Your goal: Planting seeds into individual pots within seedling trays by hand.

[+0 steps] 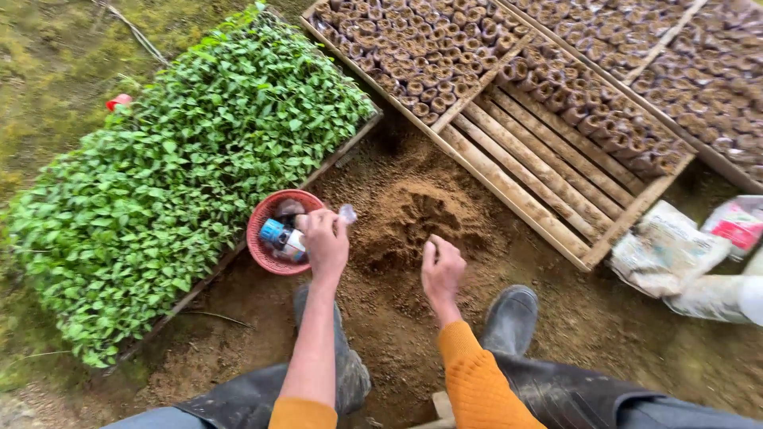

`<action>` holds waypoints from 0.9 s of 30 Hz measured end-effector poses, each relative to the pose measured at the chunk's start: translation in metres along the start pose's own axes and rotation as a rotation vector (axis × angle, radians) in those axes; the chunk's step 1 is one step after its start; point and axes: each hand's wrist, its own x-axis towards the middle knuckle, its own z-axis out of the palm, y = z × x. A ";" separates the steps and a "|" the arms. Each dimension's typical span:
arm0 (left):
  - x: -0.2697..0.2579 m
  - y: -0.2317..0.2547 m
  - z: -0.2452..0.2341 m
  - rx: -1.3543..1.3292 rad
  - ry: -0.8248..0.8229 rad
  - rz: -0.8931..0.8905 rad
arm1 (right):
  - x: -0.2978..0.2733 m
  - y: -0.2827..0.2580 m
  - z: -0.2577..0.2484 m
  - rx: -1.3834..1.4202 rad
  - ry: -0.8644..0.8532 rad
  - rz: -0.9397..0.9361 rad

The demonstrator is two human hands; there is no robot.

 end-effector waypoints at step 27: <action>-0.048 0.097 -0.014 -0.597 -0.453 0.326 | 0.050 -0.052 -0.091 0.703 -0.403 0.251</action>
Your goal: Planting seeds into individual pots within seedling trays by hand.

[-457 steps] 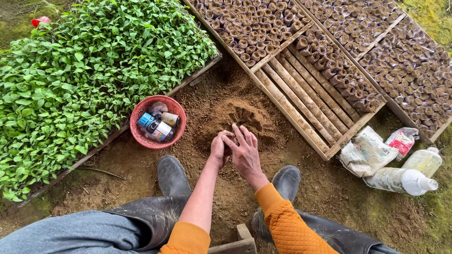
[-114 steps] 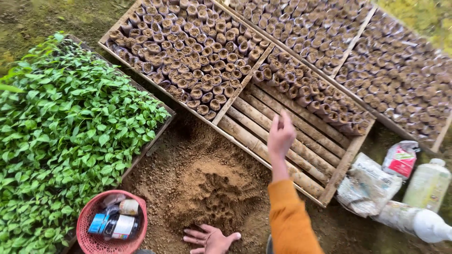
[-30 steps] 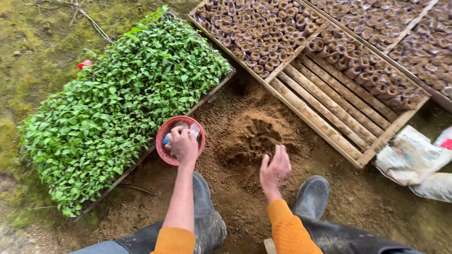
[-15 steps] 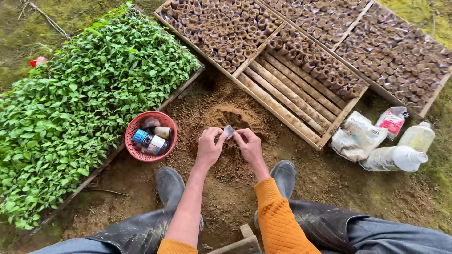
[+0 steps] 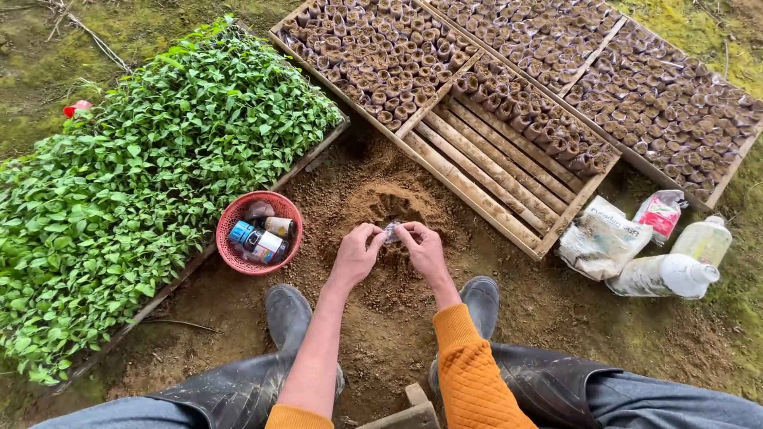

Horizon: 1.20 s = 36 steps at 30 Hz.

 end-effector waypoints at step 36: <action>0.002 0.010 0.000 -0.323 0.312 -0.304 | 0.001 0.019 -0.012 0.128 -0.003 0.191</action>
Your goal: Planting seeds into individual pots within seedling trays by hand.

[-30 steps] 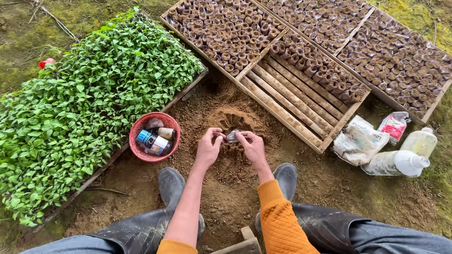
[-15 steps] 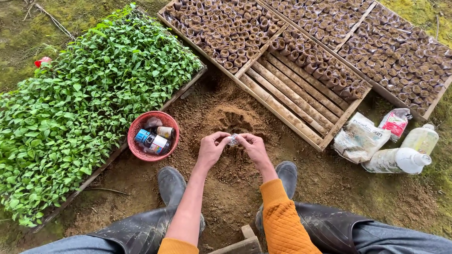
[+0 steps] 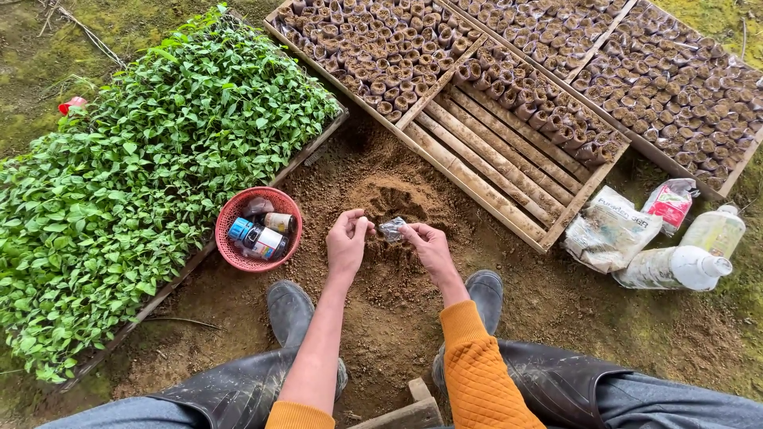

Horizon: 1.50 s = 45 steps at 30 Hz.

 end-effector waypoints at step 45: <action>-0.011 -0.033 0.016 -0.371 -0.050 -0.345 | -0.008 0.021 0.036 -0.100 -0.126 -0.069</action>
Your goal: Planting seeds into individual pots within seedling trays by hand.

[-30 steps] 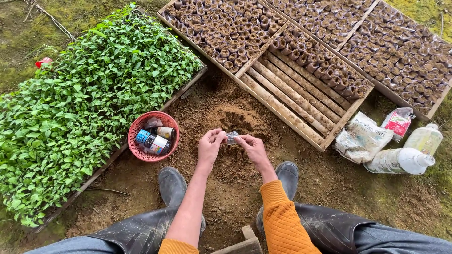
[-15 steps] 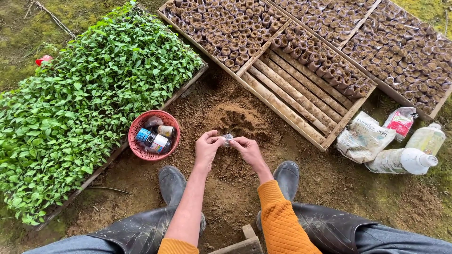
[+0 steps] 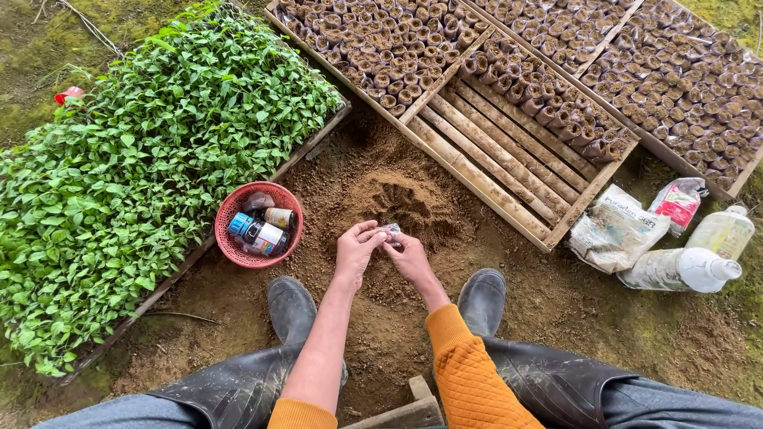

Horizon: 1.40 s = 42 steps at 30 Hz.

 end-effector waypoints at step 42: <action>-0.007 0.013 -0.033 1.557 -0.075 0.067 | 0.017 0.054 0.021 -0.999 0.086 -0.308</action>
